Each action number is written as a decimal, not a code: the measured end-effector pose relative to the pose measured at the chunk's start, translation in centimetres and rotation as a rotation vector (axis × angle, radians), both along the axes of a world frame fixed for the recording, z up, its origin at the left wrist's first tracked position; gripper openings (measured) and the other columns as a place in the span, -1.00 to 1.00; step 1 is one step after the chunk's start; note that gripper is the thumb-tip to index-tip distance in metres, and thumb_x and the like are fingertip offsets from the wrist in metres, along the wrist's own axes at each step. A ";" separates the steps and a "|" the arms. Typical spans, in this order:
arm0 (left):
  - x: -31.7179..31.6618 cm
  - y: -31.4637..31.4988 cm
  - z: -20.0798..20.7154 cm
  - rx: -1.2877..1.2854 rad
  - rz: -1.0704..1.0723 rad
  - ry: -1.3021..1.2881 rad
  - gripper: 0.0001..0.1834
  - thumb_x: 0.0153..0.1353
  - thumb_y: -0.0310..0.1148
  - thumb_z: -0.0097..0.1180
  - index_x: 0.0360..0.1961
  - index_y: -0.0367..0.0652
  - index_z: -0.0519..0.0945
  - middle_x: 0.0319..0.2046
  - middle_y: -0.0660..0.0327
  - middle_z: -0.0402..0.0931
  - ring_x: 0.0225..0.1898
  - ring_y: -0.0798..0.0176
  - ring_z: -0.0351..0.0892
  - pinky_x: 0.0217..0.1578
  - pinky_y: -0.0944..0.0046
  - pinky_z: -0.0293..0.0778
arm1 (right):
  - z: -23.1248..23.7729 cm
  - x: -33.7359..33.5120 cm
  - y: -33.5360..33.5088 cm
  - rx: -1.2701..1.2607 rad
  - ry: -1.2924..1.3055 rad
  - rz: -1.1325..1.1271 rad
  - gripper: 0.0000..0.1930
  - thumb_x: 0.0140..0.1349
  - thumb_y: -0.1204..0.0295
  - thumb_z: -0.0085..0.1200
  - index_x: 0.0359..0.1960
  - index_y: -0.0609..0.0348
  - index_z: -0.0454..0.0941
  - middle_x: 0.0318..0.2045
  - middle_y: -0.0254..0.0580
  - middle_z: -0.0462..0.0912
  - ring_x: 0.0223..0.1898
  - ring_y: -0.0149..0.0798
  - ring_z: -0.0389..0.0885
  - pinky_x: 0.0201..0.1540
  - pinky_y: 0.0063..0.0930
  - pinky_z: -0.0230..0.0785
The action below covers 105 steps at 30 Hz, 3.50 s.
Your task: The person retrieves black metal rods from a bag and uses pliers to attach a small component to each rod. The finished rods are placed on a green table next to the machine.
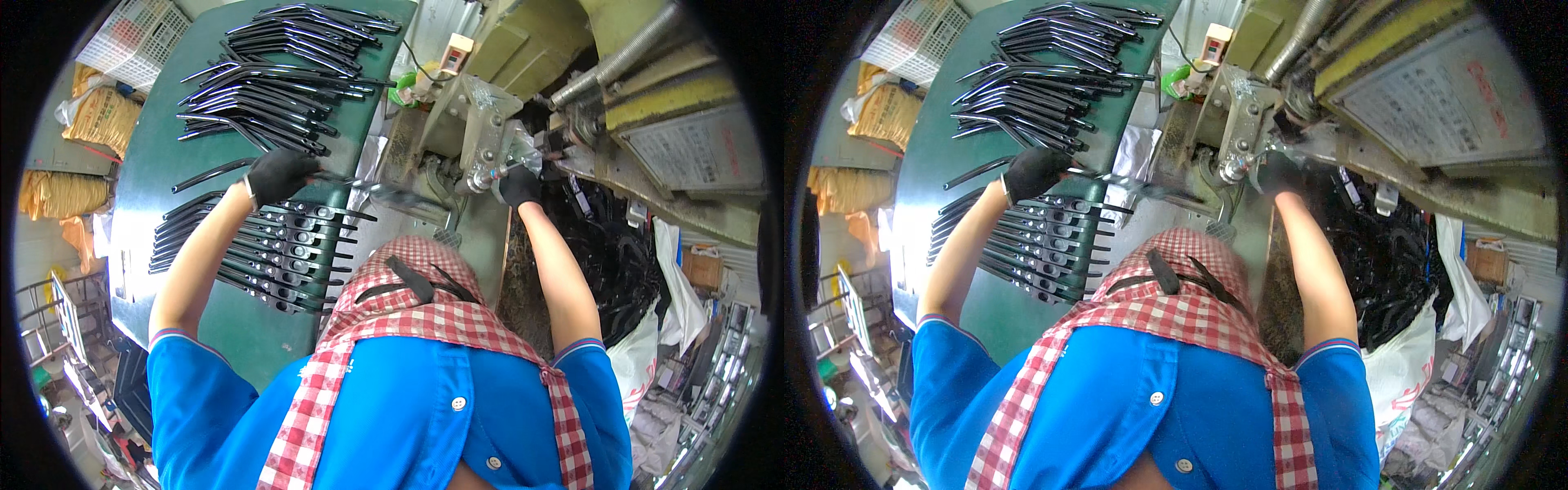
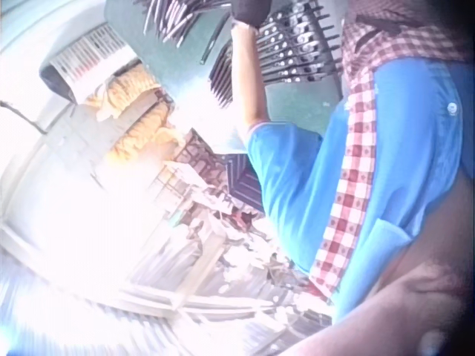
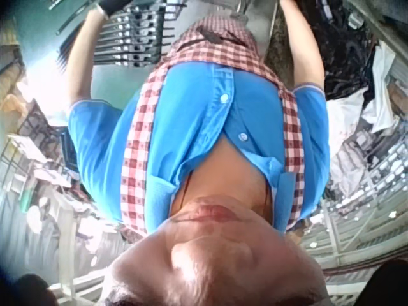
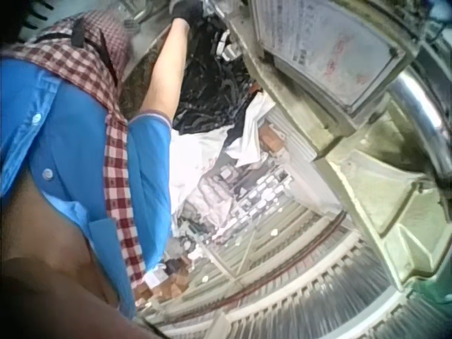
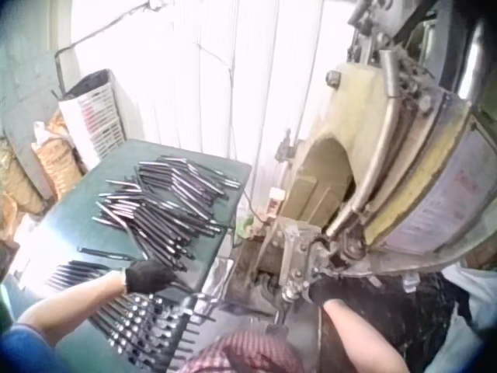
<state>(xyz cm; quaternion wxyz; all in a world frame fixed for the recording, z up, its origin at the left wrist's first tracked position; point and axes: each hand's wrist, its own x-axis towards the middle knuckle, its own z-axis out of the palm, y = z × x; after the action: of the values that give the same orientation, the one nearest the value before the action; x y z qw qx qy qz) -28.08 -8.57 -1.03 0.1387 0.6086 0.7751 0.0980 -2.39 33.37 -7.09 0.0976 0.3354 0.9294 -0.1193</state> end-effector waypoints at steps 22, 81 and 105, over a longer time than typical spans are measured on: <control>-22.6 -12.6 -24.1 0.597 1.215 -0.326 -0.54 0.08 -0.30 0.15 0.01 -0.19 0.40 -0.22 0.08 0.52 -0.20 0.12 0.51 -0.15 0.17 0.45 | 13.1 2.2 -6.0 -1.156 0.954 -0.116 -0.83 0.28 0.40 0.10 -0.21 0.25 0.50 -0.39 -0.29 0.53 -0.36 -0.35 0.58 -0.20 -0.43 0.45; 11.2 1.3 7.1 0.056 0.552 -0.613 -0.63 0.35 -0.17 0.00 -0.33 -0.36 0.50 -0.66 0.01 0.33 -0.58 0.27 0.20 -0.49 0.19 0.25 | 14.8 12.4 -7.4 -0.953 0.596 -0.344 -0.77 0.23 0.32 0.13 -0.24 0.24 0.50 -0.49 -0.21 0.61 -0.51 -0.33 0.56 -0.40 -0.46 0.40; 9.8 4.1 8.1 0.180 0.370 -0.450 -0.55 0.37 -0.12 -0.04 -0.47 -0.34 0.45 -0.73 0.08 0.14 -0.64 0.23 0.07 -0.58 0.17 0.17 | 18.7 8.8 -3.2 0.095 0.262 0.610 -0.62 0.02 0.12 0.29 -0.32 0.16 0.53 -0.64 -0.07 0.53 -0.52 0.03 0.57 -0.44 -0.21 0.37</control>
<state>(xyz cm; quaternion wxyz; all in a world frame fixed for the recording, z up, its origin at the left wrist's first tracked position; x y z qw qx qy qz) -18.23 -4.51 7.09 0.2323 0.4301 0.8108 0.3221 6.40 30.20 11.58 -0.0073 0.0279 0.9961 -0.0831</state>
